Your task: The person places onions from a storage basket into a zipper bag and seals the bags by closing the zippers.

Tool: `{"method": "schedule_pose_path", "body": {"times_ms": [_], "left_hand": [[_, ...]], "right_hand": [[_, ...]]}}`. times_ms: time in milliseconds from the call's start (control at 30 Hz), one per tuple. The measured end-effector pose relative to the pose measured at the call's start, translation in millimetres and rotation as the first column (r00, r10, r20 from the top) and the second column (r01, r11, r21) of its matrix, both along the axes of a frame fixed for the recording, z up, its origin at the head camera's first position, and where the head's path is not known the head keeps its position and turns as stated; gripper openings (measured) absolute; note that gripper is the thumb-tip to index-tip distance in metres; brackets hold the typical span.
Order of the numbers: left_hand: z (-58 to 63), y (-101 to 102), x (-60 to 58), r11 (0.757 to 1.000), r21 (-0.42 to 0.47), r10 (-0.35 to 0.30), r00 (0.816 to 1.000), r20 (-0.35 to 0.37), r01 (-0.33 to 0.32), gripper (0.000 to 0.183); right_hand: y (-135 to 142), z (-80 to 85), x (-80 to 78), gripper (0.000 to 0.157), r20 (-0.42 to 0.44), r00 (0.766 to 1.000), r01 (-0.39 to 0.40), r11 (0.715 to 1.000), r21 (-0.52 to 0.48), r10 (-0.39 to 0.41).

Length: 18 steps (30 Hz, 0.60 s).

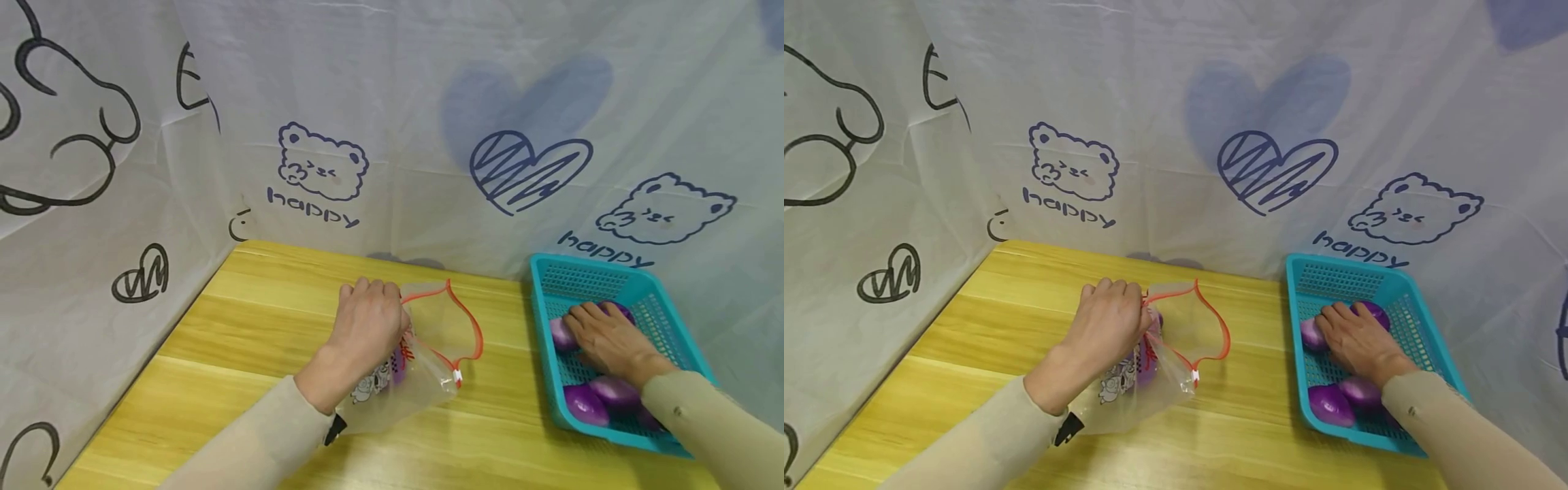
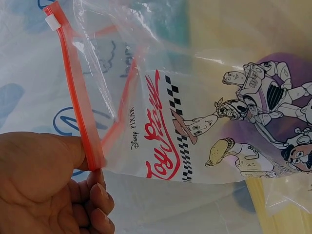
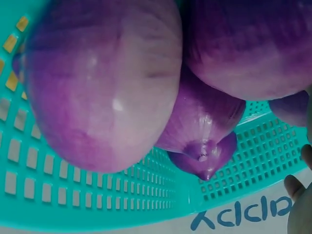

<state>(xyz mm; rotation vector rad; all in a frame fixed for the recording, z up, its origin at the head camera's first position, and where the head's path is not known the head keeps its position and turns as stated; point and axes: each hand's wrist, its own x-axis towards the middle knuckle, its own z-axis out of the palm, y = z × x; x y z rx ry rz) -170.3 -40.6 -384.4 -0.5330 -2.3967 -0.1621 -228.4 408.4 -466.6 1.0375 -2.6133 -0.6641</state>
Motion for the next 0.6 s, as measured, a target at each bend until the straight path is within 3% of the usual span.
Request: {"method": "schedule_pose_path", "body": {"times_ms": [333,600], "left_hand": [[2.9,0,2.3,1.0,-0.014,0.0,0.999,0.052,0.001,0.025],[4.1,-1,1.0,1.0,-0.023,0.017,0.993,0.113,-0.014,0.024]], "right_hand": [[-1,-8.2,-5.4,0.064,0.012,1.0,-0.021,0.993,-0.114,0.023],[6,4.7,-8.2,0.066,-0.061,0.998,0.022,0.986,-0.166,-0.033]]}}
